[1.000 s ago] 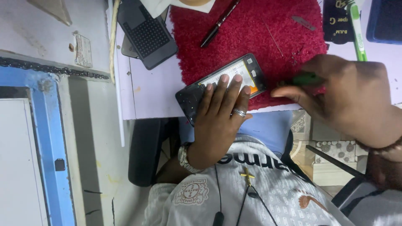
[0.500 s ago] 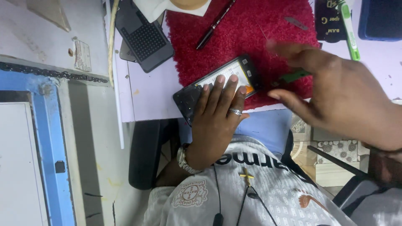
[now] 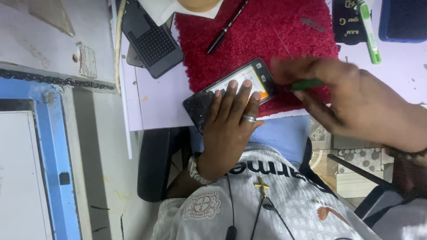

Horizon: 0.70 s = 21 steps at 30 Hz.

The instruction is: Unscrewing small screws from the internal components of a disassembled smartphone using a precision screwdriver

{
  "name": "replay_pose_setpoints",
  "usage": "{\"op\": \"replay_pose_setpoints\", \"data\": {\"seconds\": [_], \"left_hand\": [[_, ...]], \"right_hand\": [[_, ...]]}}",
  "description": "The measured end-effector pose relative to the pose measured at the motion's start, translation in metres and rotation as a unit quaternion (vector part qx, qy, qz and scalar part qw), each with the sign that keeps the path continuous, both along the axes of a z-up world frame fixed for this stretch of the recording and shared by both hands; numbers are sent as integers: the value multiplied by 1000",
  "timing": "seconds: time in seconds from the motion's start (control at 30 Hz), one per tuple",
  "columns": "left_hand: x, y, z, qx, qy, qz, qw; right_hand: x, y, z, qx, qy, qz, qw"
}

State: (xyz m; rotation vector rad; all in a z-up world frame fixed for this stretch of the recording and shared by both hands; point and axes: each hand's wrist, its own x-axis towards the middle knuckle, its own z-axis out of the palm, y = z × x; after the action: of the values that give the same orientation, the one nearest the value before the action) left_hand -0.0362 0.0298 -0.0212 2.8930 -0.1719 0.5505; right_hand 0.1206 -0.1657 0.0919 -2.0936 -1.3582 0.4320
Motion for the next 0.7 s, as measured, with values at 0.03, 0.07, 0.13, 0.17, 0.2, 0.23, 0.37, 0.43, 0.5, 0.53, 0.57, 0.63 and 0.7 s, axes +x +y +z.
{"op": "replay_pose_setpoints", "data": {"seconds": [0.03,0.07,0.13,0.17,0.2,0.23,0.37,0.43,0.5,0.53,0.57,0.63,0.7], "left_hand": [[-1,0,0,0,0,0,1000],[-1,1,-1,-3,4,-3,1000],[-1,1,-1,-6,6,-8,1000],[-1,1,-1,0,7,-6,1000],[-1,0,-2,6,8,-4,1000],[-1,0,-2,6,8,-2,1000],[-2,1,-3,3,8,-8,1000],[-3,1,-5,3,11,-16,1000],[-4,1,-8,-11,19,-16,1000],[-2,0,-8,-10,16,-17,1000],[-2,0,-8,-14,14,-18,1000],[-2,0,-9,-15,12,-20,1000],[-2,1,-10,-16,7,-18,1000]], "right_hand": [[-5,-10,-16,0,0,0,1000],[-9,-19,-31,-68,-172,-51,982],[-14,-21,-36,-131,-339,-102,926],[-13,-14,-26,-105,-273,-99,951],[-13,-7,-15,-78,-206,-95,971],[-14,-8,-11,-77,-206,-94,971],[-22,-29,-34,-61,-193,-128,971],[-24,-29,-40,-53,-312,-166,934],[-23,-9,-21,17,-244,-116,963],[-19,-11,-15,18,-247,-117,962],[-17,-12,-11,15,-151,-113,982],[2,-38,1,16,-53,-108,993],[16,-70,-2,36,-58,-96,993]]}}
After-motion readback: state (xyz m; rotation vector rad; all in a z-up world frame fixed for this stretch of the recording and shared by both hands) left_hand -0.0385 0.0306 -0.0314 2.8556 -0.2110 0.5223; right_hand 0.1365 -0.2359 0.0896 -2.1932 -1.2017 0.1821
